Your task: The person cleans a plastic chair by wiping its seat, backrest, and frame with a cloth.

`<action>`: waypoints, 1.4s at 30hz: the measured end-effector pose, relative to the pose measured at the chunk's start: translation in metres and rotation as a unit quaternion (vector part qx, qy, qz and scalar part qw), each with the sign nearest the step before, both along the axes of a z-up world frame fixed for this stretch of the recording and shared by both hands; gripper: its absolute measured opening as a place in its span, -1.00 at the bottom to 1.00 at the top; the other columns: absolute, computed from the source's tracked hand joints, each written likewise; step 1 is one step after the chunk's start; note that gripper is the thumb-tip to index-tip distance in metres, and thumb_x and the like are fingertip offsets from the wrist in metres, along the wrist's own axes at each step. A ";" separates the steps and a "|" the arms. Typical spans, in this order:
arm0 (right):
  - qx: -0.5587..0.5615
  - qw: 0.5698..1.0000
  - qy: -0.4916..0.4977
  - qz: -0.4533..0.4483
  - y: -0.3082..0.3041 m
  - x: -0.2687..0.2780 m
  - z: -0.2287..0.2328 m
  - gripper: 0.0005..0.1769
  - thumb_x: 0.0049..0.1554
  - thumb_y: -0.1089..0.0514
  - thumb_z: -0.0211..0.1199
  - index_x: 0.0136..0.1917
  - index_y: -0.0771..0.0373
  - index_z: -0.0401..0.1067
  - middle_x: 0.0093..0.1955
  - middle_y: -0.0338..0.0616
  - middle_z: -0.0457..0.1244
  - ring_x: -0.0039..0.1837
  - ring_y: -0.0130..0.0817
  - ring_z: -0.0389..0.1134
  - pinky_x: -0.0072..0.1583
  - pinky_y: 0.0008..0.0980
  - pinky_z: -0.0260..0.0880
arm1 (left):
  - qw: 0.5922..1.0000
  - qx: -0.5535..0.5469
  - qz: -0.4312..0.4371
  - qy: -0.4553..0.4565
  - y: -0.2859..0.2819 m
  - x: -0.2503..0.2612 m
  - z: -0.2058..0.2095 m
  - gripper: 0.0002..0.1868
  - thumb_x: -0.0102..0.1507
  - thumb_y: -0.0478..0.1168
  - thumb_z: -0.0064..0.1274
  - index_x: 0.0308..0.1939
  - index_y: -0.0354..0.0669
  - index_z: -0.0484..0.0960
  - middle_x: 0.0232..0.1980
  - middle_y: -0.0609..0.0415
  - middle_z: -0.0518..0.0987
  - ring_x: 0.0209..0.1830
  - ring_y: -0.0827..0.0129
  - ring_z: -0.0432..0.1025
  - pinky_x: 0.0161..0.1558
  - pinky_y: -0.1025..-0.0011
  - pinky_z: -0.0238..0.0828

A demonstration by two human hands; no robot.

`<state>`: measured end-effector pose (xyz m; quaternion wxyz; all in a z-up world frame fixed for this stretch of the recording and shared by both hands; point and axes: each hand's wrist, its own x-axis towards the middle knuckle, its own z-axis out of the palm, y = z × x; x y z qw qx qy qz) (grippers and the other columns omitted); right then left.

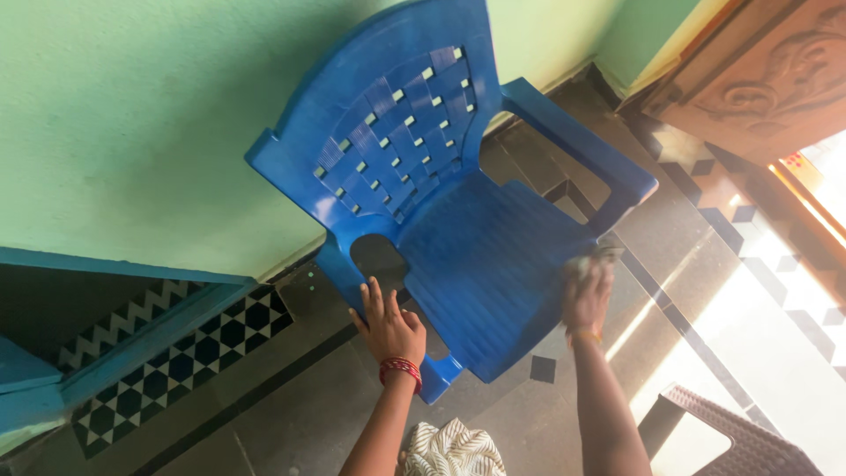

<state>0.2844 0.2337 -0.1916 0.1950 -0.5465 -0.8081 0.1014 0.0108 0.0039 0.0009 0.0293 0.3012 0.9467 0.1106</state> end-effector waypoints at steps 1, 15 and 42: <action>-0.041 0.995 0.076 -0.051 0.014 0.001 0.001 -0.24 0.27 0.09 0.18 0.65 0.11 -0.03 0.62 0.35 -0.10 0.60 0.30 -0.05 0.52 0.07 0.05 | 1.000 0.002 0.004 -0.002 0.000 0.000 -0.001 -0.52 0.16 -0.22 -0.07 0.16 -0.15 0.60 0.58 -0.01 0.18 0.63 0.20 -0.04 0.55 -0.13 -0.29; -0.393 0.624 0.620 -0.267 -0.059 -0.014 -0.008 -0.66 0.28 -0.06 0.06 0.23 0.12 0.16 -0.27 0.06 0.28 -0.30 -0.14 0.39 -0.24 -0.20 0.46 | 0.999 -0.043 0.004 -0.010 -0.001 0.001 0.001 -0.49 0.18 -0.15 -0.05 0.22 -0.10 0.58 0.61 0.02 0.12 0.64 0.25 -0.09 0.55 -0.09 -0.33; -0.568 0.408 0.624 -0.349 -0.273 -0.085 0.021 -0.58 0.23 -0.03 0.19 0.17 0.36 0.42 0.02 -0.03 0.34 -0.06 -0.20 0.43 -0.10 -0.12 0.50 | 0.992 0.124 0.003 0.012 -0.010 0.001 -0.009 -0.56 0.34 -0.09 -0.12 0.26 -0.17 0.50 0.57 -0.13 0.22 0.61 0.14 0.03 0.53 -0.16 -0.27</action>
